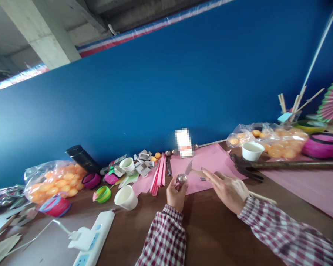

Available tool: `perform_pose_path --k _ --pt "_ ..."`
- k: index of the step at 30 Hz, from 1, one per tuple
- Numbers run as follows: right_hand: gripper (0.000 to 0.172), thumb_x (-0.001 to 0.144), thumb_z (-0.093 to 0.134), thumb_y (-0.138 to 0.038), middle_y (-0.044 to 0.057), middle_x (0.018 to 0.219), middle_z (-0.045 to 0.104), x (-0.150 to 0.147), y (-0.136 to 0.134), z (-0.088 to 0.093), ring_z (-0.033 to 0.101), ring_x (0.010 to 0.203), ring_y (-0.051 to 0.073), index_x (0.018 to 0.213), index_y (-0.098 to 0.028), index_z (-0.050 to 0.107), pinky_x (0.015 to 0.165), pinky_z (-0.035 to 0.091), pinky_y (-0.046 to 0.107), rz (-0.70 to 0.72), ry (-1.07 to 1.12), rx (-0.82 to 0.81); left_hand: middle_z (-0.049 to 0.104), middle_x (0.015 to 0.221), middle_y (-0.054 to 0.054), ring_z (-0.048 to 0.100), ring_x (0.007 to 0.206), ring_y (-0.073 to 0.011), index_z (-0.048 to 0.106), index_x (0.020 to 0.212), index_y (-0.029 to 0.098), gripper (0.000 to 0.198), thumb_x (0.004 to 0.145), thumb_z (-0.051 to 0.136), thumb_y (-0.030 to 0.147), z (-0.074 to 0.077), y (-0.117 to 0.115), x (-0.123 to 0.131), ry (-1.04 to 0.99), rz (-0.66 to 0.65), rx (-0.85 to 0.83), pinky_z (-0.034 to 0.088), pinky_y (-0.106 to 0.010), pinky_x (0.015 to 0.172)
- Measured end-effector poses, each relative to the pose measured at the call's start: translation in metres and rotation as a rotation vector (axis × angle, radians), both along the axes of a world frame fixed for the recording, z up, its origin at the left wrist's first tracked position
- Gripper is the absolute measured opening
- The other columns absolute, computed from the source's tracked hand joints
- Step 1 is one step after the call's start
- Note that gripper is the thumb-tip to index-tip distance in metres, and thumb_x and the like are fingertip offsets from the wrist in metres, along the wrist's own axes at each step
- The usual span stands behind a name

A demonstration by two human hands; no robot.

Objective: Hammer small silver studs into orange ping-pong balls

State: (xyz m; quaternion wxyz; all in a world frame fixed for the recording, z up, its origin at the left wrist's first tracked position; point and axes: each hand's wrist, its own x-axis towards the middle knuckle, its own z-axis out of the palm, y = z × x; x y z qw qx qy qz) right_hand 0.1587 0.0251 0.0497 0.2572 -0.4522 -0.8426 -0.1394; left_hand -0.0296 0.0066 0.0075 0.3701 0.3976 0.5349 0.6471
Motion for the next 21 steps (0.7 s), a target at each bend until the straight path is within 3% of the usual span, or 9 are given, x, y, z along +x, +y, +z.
perform_pose_path --k 4,10,16,21 --pt "0.038 0.087 0.032 -0.031 0.0 0.07 0.06 -0.003 -0.002 -0.002 0.051 0.05 0.006 0.124 -0.029 0.038 0.042 0.024 0.02 -0.014 0.0 0.005 0.062 0.097 -0.009 0.059 0.087 -0.0161 0.053 0.106 0.013 0.047 0.062 0.065 0.023 0.0 0.0 0.0 0.007 -0.026 0.005 0.046 -0.027 0.08" --pt "0.038 0.087 0.03 -0.031 -0.001 0.07 0.059 -0.004 -0.003 -0.005 0.049 0.049 0.006 0.124 -0.031 0.037 0.042 0.022 0.02 -0.018 -0.008 -0.005 0.06 0.089 -0.007 0.06 0.061 -0.0107 0.049 0.107 0.015 0.048 0.063 0.065 0.025 -0.005 0.002 0.001 -0.051 -0.021 -0.025 0.05 -0.025 0.059" --pt "0.039 0.087 0.03 -0.031 0.0 0.07 0.059 -0.003 -0.003 -0.002 0.049 0.049 0.006 0.126 -0.029 0.036 0.042 0.022 0.02 -0.004 -0.004 -0.006 0.058 0.101 -0.01 0.06 0.082 -0.0143 0.054 0.104 0.014 0.048 0.058 0.068 0.02 -0.007 0.003 -0.002 0.034 0.026 0.021 0.048 -0.027 0.077" --pt "0.04 0.086 0.033 -0.028 0.0 0.072 0.06 -0.003 -0.004 -0.003 0.05 0.051 0.005 0.126 -0.029 0.035 0.043 0.024 0.019 0.01 0.02 0.038 0.061 0.084 -0.006 0.06 0.063 -0.0113 0.056 0.099 0.012 0.039 0.063 0.063 0.023 0.003 -0.001 0.002 0.01 -0.039 -0.014 0.05 -0.027 0.065"
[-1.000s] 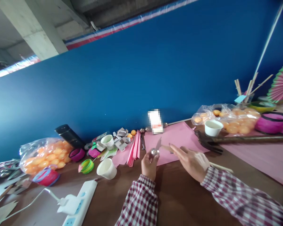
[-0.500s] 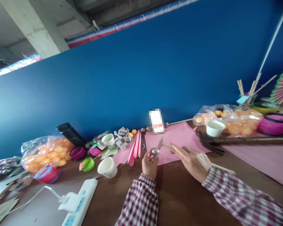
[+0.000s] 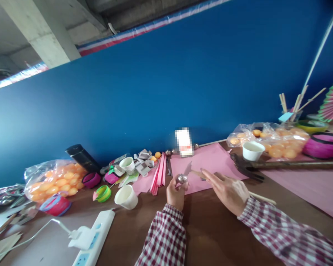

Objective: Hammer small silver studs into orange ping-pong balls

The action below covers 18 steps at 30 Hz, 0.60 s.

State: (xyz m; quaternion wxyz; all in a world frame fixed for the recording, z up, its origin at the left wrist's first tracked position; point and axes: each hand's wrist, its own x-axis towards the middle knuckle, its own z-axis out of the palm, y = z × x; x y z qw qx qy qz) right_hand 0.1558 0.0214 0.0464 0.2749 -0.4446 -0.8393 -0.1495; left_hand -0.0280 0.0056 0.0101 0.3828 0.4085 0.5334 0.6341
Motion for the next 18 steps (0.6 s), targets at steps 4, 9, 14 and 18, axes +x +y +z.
perform_pose_path --k 4,9,14,18 --pt "0.044 0.084 0.037 -0.023 0.0 0.073 0.06 0.0 -0.001 -0.003 0.05 0.051 0.005 0.127 -0.03 0.033 0.042 0.024 0.019 0.036 -0.017 0.034 0.062 0.078 -0.006 0.058 0.06 -0.0111 0.058 0.097 0.011 0.039 0.06 0.064 0.022 0.005 -0.001 0.003 -0.033 -0.003 -0.05 0.048 -0.023 0.058" --pt "0.044 0.084 0.037 -0.021 0.0 0.071 0.059 0.001 -0.001 -0.001 0.048 0.049 0.005 0.127 -0.028 0.033 0.042 0.024 0.019 0.026 -0.031 0.042 0.062 0.072 -0.005 0.055 0.058 -0.0098 0.06 0.093 0.01 0.034 0.063 0.061 0.026 0.001 -0.001 0.0 0.022 -0.025 -0.007 0.045 -0.022 0.057" --pt "0.043 0.083 0.037 -0.021 -0.001 0.068 0.059 0.0 -0.002 0.002 0.047 0.046 0.004 0.125 -0.029 0.036 0.041 0.021 0.02 0.048 -0.046 0.025 0.059 0.063 -0.003 0.053 0.056 -0.0092 0.059 0.09 0.009 0.032 0.066 0.059 0.03 -0.005 0.0 -0.003 0.05 -0.016 0.02 0.044 -0.022 0.056" --pt "0.042 0.084 0.038 -0.023 -0.001 0.069 0.059 0.0 -0.001 0.003 0.049 0.048 0.005 0.126 -0.028 0.036 0.041 0.021 0.021 0.018 -0.05 0.018 0.06 0.067 -0.004 0.055 0.057 -0.0092 0.057 0.094 0.009 0.035 0.066 0.059 0.029 -0.006 0.001 -0.002 0.018 -0.006 0.021 0.045 -0.022 0.057"
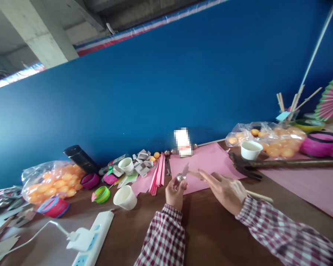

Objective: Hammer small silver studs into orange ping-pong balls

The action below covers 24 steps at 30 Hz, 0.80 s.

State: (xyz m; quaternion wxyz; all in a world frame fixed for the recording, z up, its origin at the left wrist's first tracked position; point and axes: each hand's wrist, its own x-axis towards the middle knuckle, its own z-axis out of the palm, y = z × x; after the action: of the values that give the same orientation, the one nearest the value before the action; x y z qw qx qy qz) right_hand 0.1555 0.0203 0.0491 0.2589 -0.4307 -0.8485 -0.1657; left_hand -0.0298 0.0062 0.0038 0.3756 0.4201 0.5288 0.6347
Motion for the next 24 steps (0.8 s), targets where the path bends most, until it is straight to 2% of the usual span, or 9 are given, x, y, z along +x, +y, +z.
perform_pose_path --k 3,7,10,15,19,24 --pt "0.042 0.084 0.037 -0.023 -0.001 0.07 0.059 0.0016 0.0009 0.0007 0.05 0.05 0.006 0.126 -0.029 0.035 0.041 0.021 0.02 -0.015 0.001 -0.03 0.062 0.08 -0.006 0.058 0.062 -0.0101 0.054 0.101 0.012 0.042 0.062 0.063 0.025 0.0024 -0.0006 0.0024 -0.017 0.021 -0.009 0.047 -0.023 0.062" --pt "0.042 0.084 0.036 -0.021 -0.001 0.069 0.059 0.0016 -0.0003 0.0012 0.05 0.05 0.005 0.125 -0.03 0.036 0.041 0.021 0.02 -0.013 0.01 -0.028 0.063 0.089 -0.007 0.06 0.075 -0.014 0.056 0.097 0.014 0.044 0.054 0.067 0.019 0.0064 -0.0004 0.0047 -0.011 0.078 -0.051 0.047 -0.024 0.067" --pt "0.041 0.085 0.036 -0.023 -0.001 0.07 0.06 -0.0003 -0.0025 0.0011 0.05 0.05 0.005 0.126 -0.028 0.036 0.041 0.022 0.02 -0.001 0.029 0.006 0.064 0.089 -0.006 0.061 0.078 -0.0156 0.058 0.094 0.015 0.04 0.055 0.066 0.016 0.0064 0.0004 0.0049 0.047 0.1 -0.027 0.047 -0.025 0.069" --pt "0.042 0.084 0.035 -0.02 -0.001 0.069 0.06 -0.0007 -0.0032 0.0015 0.05 0.049 0.006 0.125 -0.03 0.036 0.041 0.021 0.02 0.021 -0.022 -0.007 0.064 0.09 -0.008 0.062 0.072 -0.0156 0.056 0.096 0.014 0.041 0.056 0.063 0.013 0.0038 0.0005 0.0046 0.044 0.095 -0.055 0.048 -0.025 0.063" --pt "0.042 0.085 0.035 -0.022 0.001 0.072 0.06 0.0003 -0.0023 0.0006 0.051 0.051 0.006 0.127 -0.028 0.034 0.042 0.022 0.02 -0.007 0.034 0.001 0.063 0.092 -0.008 0.061 0.076 -0.016 0.056 0.098 0.015 0.042 0.056 0.063 0.013 0.0034 0.0 0.0042 0.049 0.091 -0.048 0.048 -0.025 0.066" --pt "0.04 0.085 0.036 -0.024 0.0 0.071 0.06 -0.0008 -0.0031 0.0013 0.05 0.049 0.006 0.125 -0.03 0.037 0.042 0.021 0.021 0.025 -0.005 -0.028 0.063 0.092 -0.008 0.062 0.075 -0.0161 0.056 0.097 0.015 0.042 0.056 0.064 0.013 0.0029 0.0011 0.0039 0.051 0.1 -0.058 0.048 -0.026 0.067"
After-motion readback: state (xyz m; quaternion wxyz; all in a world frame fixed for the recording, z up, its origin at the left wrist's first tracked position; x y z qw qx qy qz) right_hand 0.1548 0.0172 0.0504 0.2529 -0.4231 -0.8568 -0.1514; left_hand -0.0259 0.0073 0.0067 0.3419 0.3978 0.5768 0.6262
